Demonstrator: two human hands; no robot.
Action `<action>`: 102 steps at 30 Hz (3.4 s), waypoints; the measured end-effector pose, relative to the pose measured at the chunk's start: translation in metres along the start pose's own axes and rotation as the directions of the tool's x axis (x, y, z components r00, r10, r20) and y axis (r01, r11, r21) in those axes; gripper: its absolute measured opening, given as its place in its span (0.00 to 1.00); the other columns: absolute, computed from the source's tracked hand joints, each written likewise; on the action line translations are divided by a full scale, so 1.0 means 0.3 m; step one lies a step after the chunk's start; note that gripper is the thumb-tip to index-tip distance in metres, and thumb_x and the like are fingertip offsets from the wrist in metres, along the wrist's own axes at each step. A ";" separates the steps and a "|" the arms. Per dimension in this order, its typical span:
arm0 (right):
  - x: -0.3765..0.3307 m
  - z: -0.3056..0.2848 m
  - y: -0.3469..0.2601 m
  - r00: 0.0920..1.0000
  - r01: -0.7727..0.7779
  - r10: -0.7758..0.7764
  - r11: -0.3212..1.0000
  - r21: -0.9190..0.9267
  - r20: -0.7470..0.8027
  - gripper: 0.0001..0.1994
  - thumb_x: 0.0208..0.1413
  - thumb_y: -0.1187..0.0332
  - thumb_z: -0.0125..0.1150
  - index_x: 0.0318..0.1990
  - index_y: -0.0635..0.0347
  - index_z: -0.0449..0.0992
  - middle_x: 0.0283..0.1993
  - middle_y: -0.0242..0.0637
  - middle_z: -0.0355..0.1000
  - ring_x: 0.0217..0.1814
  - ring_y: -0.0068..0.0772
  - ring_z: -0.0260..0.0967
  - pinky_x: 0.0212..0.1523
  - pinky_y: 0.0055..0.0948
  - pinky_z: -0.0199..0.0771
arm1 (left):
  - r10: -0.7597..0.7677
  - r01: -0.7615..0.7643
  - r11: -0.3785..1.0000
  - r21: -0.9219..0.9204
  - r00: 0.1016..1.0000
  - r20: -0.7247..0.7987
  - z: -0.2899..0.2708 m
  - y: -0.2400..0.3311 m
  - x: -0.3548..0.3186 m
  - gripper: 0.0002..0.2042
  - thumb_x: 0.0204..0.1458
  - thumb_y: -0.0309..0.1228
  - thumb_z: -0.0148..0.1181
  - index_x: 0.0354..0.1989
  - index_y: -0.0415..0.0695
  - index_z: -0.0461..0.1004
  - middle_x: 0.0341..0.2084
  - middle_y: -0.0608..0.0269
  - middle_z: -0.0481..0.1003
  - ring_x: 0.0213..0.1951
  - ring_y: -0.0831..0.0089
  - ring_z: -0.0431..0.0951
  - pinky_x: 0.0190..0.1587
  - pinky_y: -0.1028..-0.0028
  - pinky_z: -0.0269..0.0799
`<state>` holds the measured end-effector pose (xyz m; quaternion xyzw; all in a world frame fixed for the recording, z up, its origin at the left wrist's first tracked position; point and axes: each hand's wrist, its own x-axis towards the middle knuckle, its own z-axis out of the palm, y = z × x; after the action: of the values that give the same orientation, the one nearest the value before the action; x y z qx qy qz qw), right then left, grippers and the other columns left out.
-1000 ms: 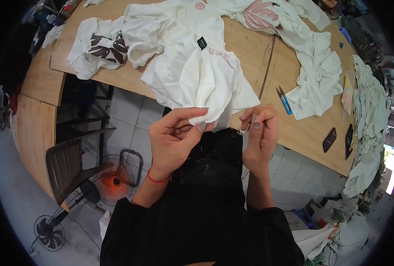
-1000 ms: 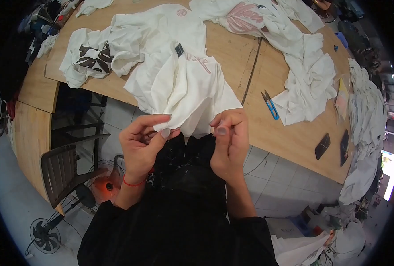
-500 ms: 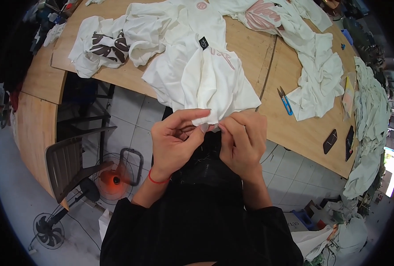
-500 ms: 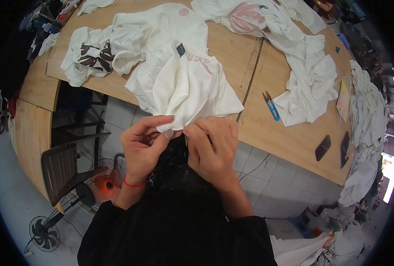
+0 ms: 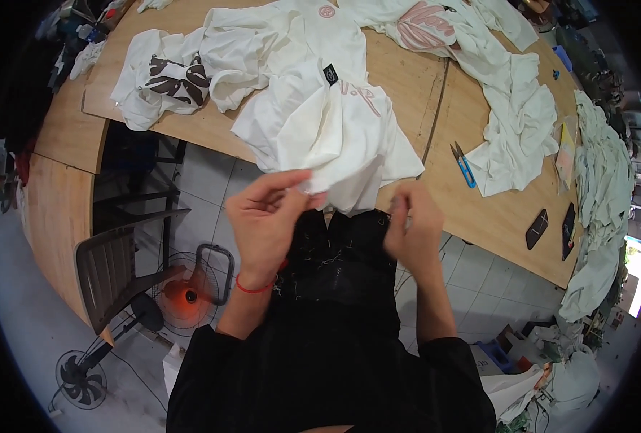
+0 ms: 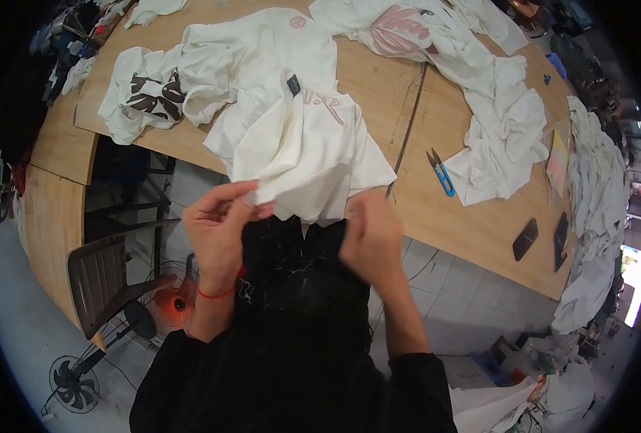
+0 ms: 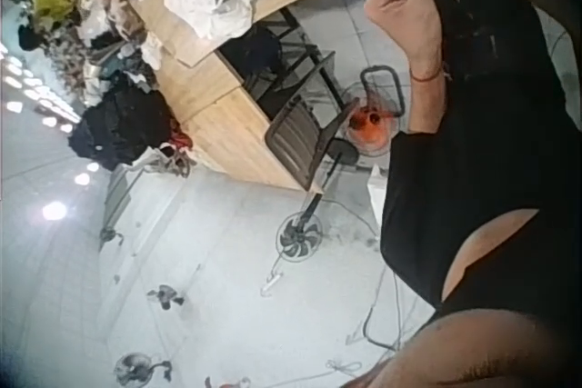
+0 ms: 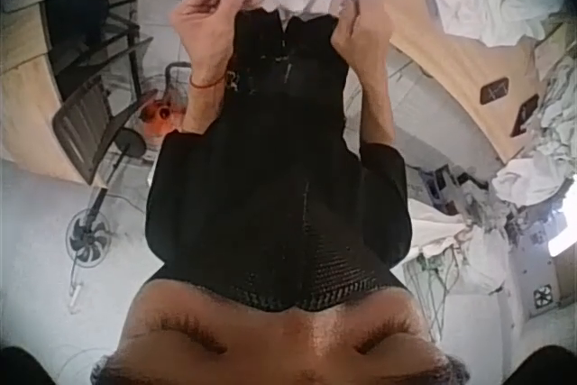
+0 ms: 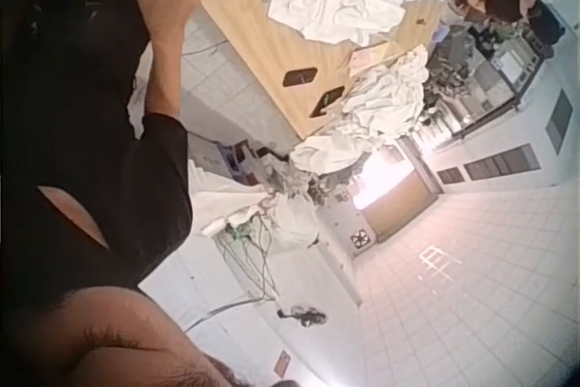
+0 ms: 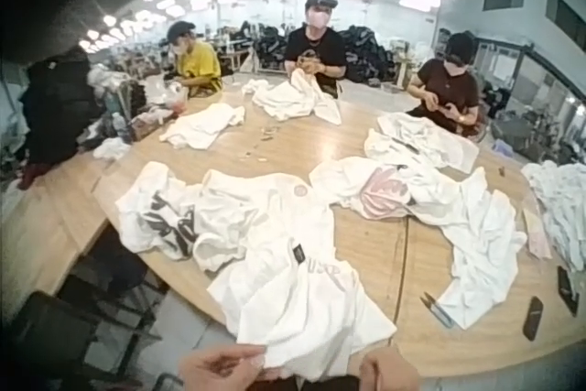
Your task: Trimming loose threads from white t-shirts using thread nippers in a factory setting.
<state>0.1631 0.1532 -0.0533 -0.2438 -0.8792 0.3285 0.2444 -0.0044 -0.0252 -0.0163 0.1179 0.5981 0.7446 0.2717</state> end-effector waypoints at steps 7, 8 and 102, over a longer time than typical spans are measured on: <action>0.015 -0.096 0.000 0.971 -0.151 0.164 0.985 0.083 -0.172 0.17 0.62 0.85 0.62 0.58 0.66 0.79 0.44 0.43 0.84 0.40 0.31 0.83 0.34 0.31 0.79 | 0.007 -0.007 1.000 0.001 1.000 -0.009 -0.034 0.030 0.049 0.10 0.70 0.20 0.61 0.54 0.28 0.82 0.42 0.47 0.87 0.42 0.65 0.91 0.48 0.70 0.90; 0.044 -0.064 -0.077 0.971 -0.150 0.165 0.984 0.093 -0.173 0.17 0.62 0.85 0.62 0.58 0.66 0.79 0.44 0.43 0.84 0.40 0.31 0.83 0.34 0.31 0.79 | -0.027 0.027 0.999 -0.031 0.999 0.025 -0.020 0.025 0.038 0.10 0.68 0.17 0.62 0.54 0.27 0.82 0.43 0.47 0.87 0.43 0.65 0.91 0.50 0.71 0.89; 0.083 -0.012 -0.161 0.960 -0.265 0.259 0.710 0.653 0.108 0.03 0.71 0.82 0.61 0.42 0.68 0.80 0.40 0.36 0.78 0.32 0.19 0.78 0.31 0.20 0.76 | 0.072 -0.201 0.903 0.379 0.942 0.329 0.021 0.038 0.020 0.04 0.69 0.18 0.61 0.45 0.33 0.83 0.41 0.59 0.78 0.35 0.76 0.82 0.40 0.78 0.78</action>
<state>0.1334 0.1373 -0.0104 -0.2620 -0.6633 0.6502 0.2621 -0.0092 -0.0182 -0.0046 0.3284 0.6805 0.5934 0.2774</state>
